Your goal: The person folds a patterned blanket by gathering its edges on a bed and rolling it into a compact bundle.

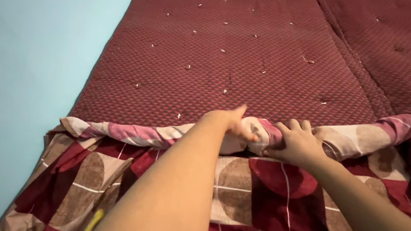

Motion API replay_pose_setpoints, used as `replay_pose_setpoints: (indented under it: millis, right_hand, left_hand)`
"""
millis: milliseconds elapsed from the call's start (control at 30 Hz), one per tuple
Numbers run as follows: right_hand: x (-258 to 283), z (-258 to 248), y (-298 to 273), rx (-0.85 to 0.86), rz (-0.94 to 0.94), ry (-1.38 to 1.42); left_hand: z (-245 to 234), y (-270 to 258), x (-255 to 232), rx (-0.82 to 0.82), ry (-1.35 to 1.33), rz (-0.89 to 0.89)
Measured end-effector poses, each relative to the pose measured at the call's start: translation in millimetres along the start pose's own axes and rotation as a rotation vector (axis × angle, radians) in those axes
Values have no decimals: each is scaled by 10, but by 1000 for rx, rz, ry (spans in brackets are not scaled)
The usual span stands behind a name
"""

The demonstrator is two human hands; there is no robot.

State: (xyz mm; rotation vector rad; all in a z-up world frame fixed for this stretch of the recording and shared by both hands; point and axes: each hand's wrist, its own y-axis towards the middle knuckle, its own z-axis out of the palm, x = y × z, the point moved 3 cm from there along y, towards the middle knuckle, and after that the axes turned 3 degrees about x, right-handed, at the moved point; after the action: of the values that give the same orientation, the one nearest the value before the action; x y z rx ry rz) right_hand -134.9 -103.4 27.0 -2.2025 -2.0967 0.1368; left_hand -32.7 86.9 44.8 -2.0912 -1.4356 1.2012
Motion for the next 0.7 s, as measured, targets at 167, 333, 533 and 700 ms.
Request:
replay_pose_setpoints:
  millis: [167,333,533,700]
  right_hand:
    - [10,-26,180,345,-31,41]
    - [618,-494,326,451,-122,348]
    - [1011,-599,183,354,-187,109]
    - [1015,-331,1,18,-120,111]
  left_hand:
    - [233,-585,59,-159,152,-189]
    - [286,-457,140,-232,150,-129]
    - [103,-609,318,31,440,-66]
    - [-197,-626,565,-52,493,82]
